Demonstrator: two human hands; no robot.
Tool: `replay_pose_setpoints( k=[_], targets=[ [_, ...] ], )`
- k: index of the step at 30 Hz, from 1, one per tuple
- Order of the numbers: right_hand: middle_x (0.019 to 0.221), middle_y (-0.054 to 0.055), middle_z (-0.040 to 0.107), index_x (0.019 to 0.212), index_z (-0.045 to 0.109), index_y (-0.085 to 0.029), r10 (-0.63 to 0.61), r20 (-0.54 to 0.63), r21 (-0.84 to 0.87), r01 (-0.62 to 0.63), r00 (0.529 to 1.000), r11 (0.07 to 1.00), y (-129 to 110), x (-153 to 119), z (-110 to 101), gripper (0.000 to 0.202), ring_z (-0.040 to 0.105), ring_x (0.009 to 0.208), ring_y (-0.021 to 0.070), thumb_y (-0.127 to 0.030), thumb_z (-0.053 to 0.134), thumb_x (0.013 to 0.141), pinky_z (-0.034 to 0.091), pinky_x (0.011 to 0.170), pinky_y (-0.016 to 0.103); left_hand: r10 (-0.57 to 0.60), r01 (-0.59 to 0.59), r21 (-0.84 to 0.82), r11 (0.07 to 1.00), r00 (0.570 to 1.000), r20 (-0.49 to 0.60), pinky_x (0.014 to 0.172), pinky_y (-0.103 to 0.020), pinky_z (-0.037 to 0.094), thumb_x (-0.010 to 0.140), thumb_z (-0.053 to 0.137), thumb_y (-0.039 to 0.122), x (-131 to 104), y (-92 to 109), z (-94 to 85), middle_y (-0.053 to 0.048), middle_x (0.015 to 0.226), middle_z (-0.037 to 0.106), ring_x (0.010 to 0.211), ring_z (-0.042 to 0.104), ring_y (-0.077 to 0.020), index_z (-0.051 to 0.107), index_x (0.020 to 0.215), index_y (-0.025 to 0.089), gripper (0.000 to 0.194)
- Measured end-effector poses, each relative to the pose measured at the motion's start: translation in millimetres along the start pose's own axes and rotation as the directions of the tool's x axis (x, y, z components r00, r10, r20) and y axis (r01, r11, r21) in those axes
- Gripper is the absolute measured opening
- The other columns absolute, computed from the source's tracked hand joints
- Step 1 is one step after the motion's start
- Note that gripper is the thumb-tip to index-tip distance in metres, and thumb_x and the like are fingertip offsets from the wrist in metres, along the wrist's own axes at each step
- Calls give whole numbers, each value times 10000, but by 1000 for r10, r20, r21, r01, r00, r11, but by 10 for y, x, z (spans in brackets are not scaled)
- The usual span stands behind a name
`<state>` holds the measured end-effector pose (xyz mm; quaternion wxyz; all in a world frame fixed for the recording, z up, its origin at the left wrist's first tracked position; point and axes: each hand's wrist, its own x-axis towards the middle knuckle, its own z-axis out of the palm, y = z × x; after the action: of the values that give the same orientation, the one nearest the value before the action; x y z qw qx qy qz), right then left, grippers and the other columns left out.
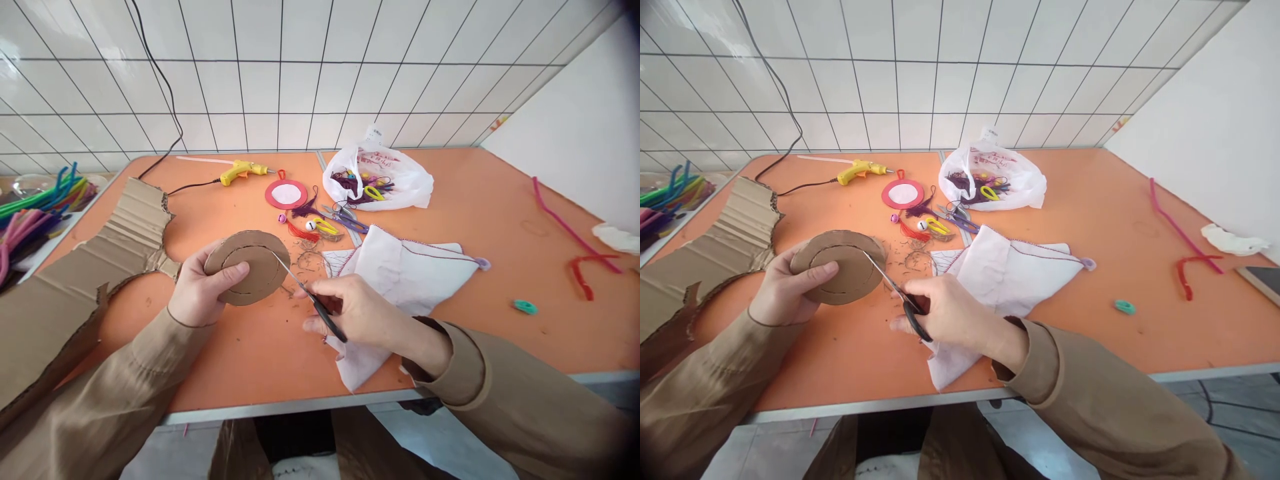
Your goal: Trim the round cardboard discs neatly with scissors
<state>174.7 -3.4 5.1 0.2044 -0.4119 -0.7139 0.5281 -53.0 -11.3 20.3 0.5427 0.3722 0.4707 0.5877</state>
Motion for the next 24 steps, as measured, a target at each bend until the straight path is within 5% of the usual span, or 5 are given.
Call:
replay_pose_setpoints(
  k=[9,15,21,24],
  targets=[
    [547,-56,496,760,615,-163,26,62,23,-28,998,999,5,6,-12,206,469,499,99,-338,724,748,355,477,239,128,-120,152,981,991,-40,631,-290,532,567,896,269,-4,-49,-12,-13,760,765,697,674,-202,794,805,213,264],
    [584,-49,485,779,659,-159,17,11,-65,-16,1000,998,39,-18,12,194,432,534,94,-307,771,721,334,465,225,43,-53,-69,996,989,-143,690,-307,569,576,875,192,97,-19,-70,-6,807,778,792,722,-223,755,834,193,285],
    [593,-61,473,1012,675,-133,98,126,221,-124,987,967,8,-41,7,473,454,519,101,-432,817,674,372,487,246,-30,23,-72,997,995,-98,699,-346,578,601,866,209,114,-19,-95,-32,831,782,805,733,-254,746,863,187,289],
    [613,-45,512,1046,657,-142,103,52,247,-112,993,963,-21,-39,-6,502,496,553,122,-448,814,680,419,526,267,43,-48,-59,997,996,-79,723,-339,569,598,878,223,73,-23,-71,-23,829,781,821,722,-243,765,851,208,277]
  ],
)
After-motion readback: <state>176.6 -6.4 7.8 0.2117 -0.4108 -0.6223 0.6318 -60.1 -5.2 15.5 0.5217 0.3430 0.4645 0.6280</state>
